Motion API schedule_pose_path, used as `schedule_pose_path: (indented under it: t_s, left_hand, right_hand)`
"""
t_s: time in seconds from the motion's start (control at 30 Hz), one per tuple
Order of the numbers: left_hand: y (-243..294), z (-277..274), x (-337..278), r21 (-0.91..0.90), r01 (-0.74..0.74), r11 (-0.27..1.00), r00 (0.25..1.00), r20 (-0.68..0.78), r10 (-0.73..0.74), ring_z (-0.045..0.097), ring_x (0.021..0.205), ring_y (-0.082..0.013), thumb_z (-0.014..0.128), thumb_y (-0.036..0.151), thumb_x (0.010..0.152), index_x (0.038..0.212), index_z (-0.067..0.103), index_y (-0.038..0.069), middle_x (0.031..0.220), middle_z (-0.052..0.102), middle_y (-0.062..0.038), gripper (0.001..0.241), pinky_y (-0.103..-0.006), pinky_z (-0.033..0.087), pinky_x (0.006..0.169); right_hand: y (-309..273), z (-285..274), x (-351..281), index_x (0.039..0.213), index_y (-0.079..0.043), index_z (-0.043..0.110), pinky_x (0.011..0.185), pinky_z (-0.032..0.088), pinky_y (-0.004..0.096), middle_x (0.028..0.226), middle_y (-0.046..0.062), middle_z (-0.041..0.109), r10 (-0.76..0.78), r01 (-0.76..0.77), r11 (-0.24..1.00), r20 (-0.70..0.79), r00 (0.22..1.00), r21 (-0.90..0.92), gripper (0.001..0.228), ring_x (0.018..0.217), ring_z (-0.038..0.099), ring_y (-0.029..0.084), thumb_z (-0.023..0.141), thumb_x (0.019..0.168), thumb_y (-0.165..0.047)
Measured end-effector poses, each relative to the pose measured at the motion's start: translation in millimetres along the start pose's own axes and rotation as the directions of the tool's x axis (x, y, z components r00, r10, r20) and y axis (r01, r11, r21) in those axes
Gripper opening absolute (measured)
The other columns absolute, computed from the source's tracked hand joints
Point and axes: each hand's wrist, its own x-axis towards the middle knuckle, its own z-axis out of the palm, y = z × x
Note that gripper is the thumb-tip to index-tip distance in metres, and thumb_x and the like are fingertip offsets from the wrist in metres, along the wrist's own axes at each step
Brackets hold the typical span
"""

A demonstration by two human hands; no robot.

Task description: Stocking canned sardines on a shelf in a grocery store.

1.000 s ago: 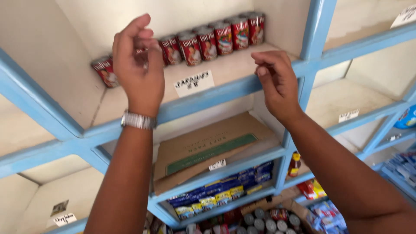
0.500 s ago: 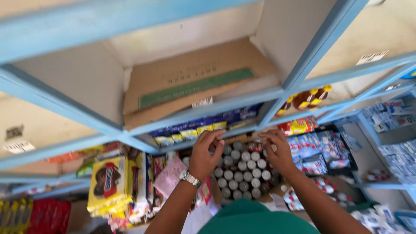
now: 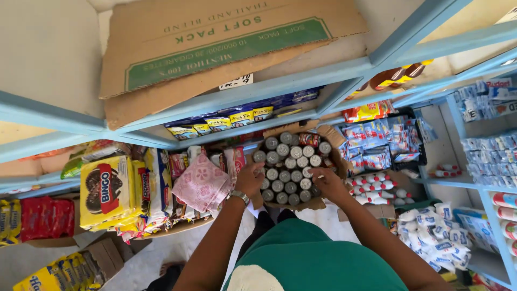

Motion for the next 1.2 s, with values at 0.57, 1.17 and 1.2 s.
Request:
schedule_pose_path:
  t_s: [0.57,1.17,1.2]
  left_hand:
    - [-145,122,83,0.481,-0.074,0.874,0.969,0.242,-0.051,0.057,0.135,-0.0311,0.066,0.016,0.086,0.147,0.051,0.013,0.152,0.052,-0.009,0.064,-0.0419,0.051,0.107]
    - [-90,89,40,0.339,-0.098,0.936,0.966,0.258,0.008,0.042,0.146,-0.0306,0.049,-0.005,0.083,0.163,0.024,0.015,0.172,0.015,0.001,0.086,-0.0430,0.048,0.110]
    - [-93,90,40,0.340,-0.099,0.935,0.966,0.258,0.008,0.042,0.146,-0.0306,0.049,-0.005,0.083,0.163,0.024,0.015,0.172,0.015,0.001,0.086,-0.0430,0.048,0.110]
  right_hand:
    - [69,87,86,0.144,-0.014,0.054,0.075,0.050,0.032,0.111,0.002,0.064,0.550,-0.618,0.771,0.329,0.768,0.154,0.056,0.089,0.060,0.015,0.053,0.090,-0.001]
    - [133,139,143,0.147,-0.022,0.047,0.099,0.047,0.047,0.137,-0.004,0.056,0.471,-0.632,0.359,0.451,0.758,0.687,0.045,0.122,0.054,0.019,0.054,0.103,-0.021]
    - [131,137,143,0.147,-0.022,0.047,0.099,0.047,0.047,0.137,-0.004,0.056,0.470,-0.631,0.359,0.451,0.759,0.688,0.045,0.122,0.054,0.019,0.054,0.103,-0.021]
